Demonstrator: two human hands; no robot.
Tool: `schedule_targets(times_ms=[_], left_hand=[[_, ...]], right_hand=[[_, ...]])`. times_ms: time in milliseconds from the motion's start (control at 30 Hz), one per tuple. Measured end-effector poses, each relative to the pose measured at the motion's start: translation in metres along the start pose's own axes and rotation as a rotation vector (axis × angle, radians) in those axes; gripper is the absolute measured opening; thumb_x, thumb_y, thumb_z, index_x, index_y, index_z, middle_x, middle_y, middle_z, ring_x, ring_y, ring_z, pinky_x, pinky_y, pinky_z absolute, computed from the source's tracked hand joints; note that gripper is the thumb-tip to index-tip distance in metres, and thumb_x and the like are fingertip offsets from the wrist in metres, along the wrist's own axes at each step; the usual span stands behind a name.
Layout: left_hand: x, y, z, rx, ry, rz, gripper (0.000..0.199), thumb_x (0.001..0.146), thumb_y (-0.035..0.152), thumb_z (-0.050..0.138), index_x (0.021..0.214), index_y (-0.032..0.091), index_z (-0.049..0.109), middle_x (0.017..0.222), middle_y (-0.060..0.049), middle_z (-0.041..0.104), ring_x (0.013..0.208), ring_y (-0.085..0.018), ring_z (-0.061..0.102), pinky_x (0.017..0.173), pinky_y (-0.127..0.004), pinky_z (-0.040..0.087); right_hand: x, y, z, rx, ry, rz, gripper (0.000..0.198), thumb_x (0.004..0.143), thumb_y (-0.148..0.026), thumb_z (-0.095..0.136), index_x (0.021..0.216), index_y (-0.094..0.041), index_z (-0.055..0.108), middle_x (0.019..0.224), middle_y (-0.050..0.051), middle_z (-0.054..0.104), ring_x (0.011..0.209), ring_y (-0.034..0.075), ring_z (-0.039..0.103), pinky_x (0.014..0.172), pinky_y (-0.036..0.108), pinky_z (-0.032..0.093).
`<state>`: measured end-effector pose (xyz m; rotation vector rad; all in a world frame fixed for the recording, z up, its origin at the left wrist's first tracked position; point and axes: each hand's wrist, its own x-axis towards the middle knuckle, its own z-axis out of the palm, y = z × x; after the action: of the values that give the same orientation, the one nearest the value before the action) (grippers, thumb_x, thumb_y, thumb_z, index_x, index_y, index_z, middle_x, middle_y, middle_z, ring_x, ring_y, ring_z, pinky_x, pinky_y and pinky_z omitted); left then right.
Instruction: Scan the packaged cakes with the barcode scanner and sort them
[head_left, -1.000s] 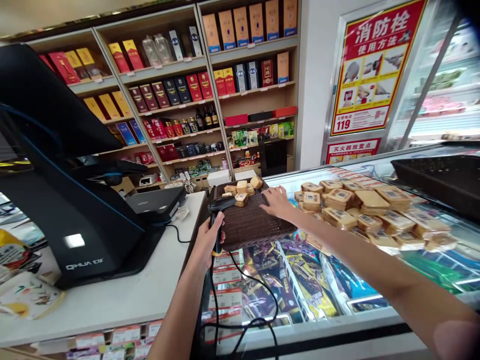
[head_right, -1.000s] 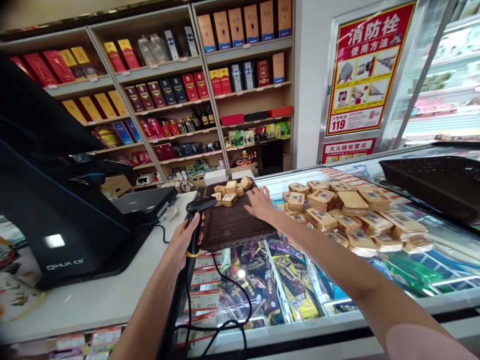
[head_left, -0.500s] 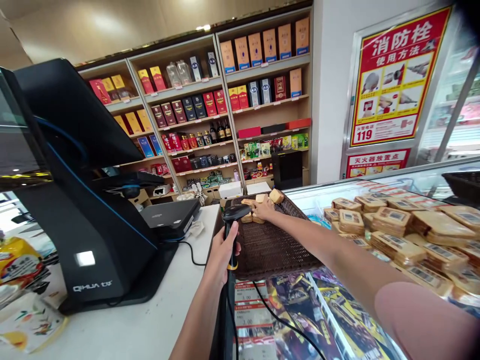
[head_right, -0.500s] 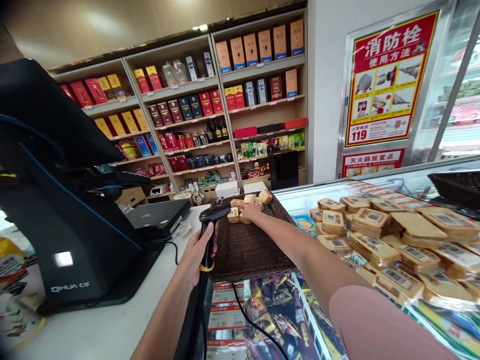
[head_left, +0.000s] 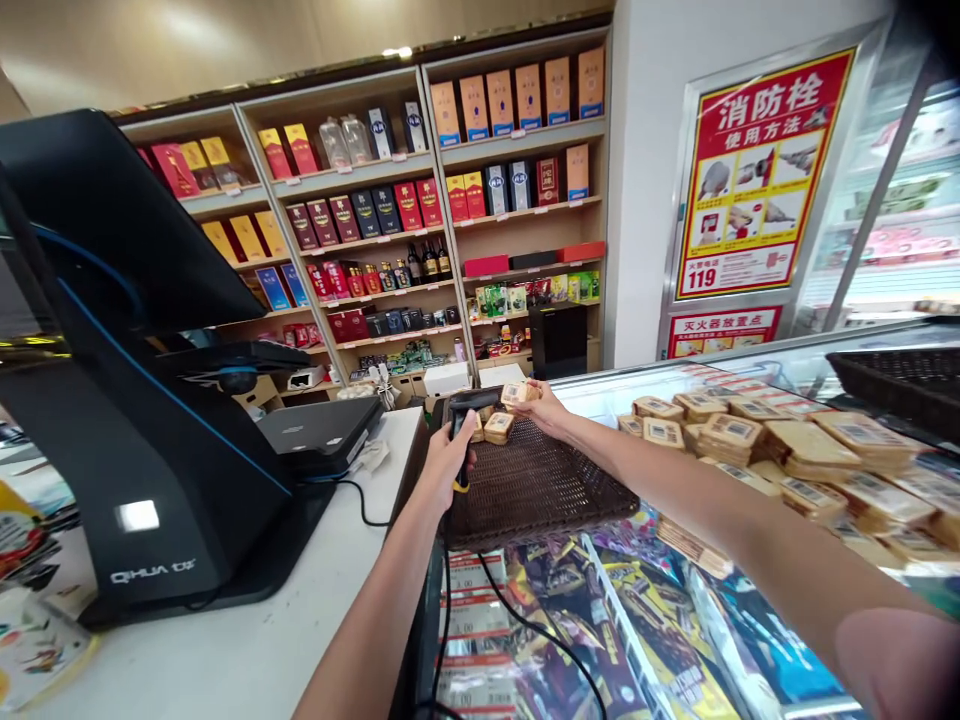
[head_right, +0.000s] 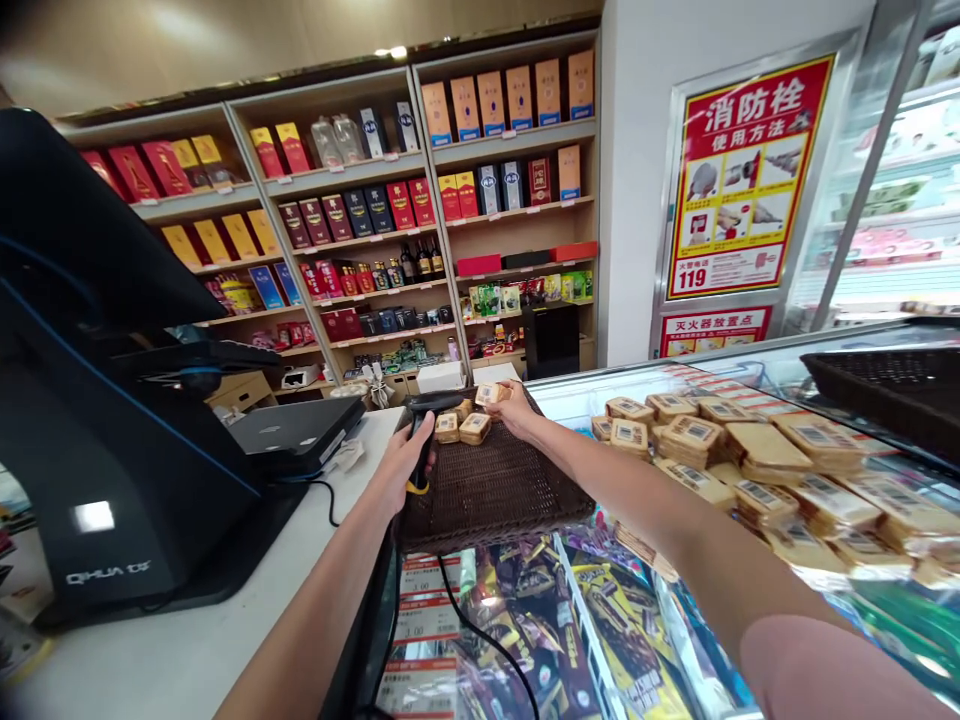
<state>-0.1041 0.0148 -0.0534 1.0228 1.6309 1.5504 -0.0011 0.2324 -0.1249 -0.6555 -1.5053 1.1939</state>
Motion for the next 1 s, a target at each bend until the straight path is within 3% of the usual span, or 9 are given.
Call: schedule_targets(times_ms=[233, 333, 433, 600, 700, 833, 933, 1000], left_hand=[[-0.007, 0.019, 0.035, 0.046, -0.076, 0.060, 0.056, 0.066, 0.069, 0.072, 0.080, 0.017, 0.057, 0.061, 0.004, 0.051, 0.048, -0.008, 0.046, 0.044, -0.020, 0.035], [-0.021, 0.028, 0.050, 0.069, -0.123, 0.064, 0.054, 0.066, 0.067, 0.073, 0.078, 0.018, 0.055, 0.061, 0.005, 0.049, 0.047, -0.007, 0.046, 0.043, -0.020, 0.034], [-0.039, 0.036, 0.067, 0.087, -0.169, 0.084, 0.054, 0.067, 0.068, 0.071, 0.077, 0.018, 0.054, 0.065, 0.004, 0.050, 0.047, -0.007, 0.046, 0.044, -0.020, 0.034], [-0.067, 0.042, 0.098, 0.140, -0.258, 0.099, 0.055, 0.069, 0.069, 0.069, 0.081, 0.017, 0.055, 0.076, 0.001, 0.054, 0.049, -0.006, 0.047, 0.044, -0.021, 0.035], [-0.082, 0.042, 0.117, 0.154, -0.318, 0.083, 0.056, 0.068, 0.069, 0.070, 0.084, 0.017, 0.057, 0.077, 0.001, 0.054, 0.050, -0.007, 0.049, 0.046, -0.022, 0.037], [-0.095, 0.039, 0.140, 0.173, -0.371, 0.106, 0.053, 0.070, 0.068, 0.070, 0.079, 0.017, 0.056, 0.069, 0.001, 0.053, 0.049, -0.009, 0.049, 0.046, -0.022, 0.036], [-0.100, 0.036, 0.153, 0.173, -0.394, 0.118, 0.053, 0.070, 0.068, 0.070, 0.075, 0.018, 0.053, 0.061, 0.003, 0.049, 0.047, -0.009, 0.047, 0.045, -0.022, 0.034], [-0.103, 0.034, 0.158, 0.168, -0.413, 0.118, 0.052, 0.070, 0.068, 0.069, 0.075, 0.019, 0.053, 0.059, 0.004, 0.048, 0.047, -0.009, 0.046, 0.045, -0.021, 0.033]], right_hand=[[-0.049, -0.042, -0.039, 0.153, -0.033, 0.108, 0.032, 0.094, -0.030, 0.062, 0.123, -0.016, 0.058, 0.115, 0.008, 0.064, 0.092, 0.020, 0.066, 0.076, 0.038, 0.058], [-0.074, -0.062, -0.059, 0.134, -0.035, 0.092, 0.041, 0.086, -0.023, 0.070, 0.123, -0.019, 0.053, 0.104, 0.004, 0.067, 0.085, 0.018, 0.067, 0.073, 0.035, 0.058], [-0.103, -0.081, -0.084, 0.036, 0.000, 0.045, 0.060, 0.070, -0.019, 0.078, 0.122, -0.027, 0.047, 0.099, 0.000, 0.068, 0.085, 0.020, 0.068, 0.075, 0.035, 0.057], [-0.160, -0.104, -0.140, -0.258, 0.128, -0.023, 0.055, 0.067, -0.033, 0.079, 0.116, -0.029, 0.054, 0.098, 0.001, 0.067, 0.088, 0.026, 0.065, 0.080, 0.042, 0.052], [-0.194, -0.109, -0.178, -0.388, 0.233, -0.011, 0.059, 0.068, -0.043, 0.078, 0.119, -0.029, 0.054, 0.100, 0.004, 0.068, 0.090, 0.030, 0.066, 0.082, 0.046, 0.051], [-0.234, -0.101, -0.215, -0.452, 0.328, 0.016, 0.061, 0.075, -0.055, 0.070, 0.123, -0.028, 0.045, 0.097, 0.004, 0.069, 0.082, 0.027, 0.068, 0.073, 0.043, 0.056], [-0.258, -0.088, -0.221, -0.489, 0.343, 0.006, 0.055, 0.082, -0.058, 0.062, 0.122, -0.027, 0.042, 0.096, 0.005, 0.069, 0.080, 0.025, 0.069, 0.065, 0.039, 0.059], [-0.270, -0.079, -0.217, -0.562, 0.367, -0.007, 0.052, 0.081, -0.058, 0.063, 0.118, -0.025, 0.047, 0.106, 0.010, 0.066, 0.086, 0.026, 0.068, 0.066, 0.040, 0.059]])
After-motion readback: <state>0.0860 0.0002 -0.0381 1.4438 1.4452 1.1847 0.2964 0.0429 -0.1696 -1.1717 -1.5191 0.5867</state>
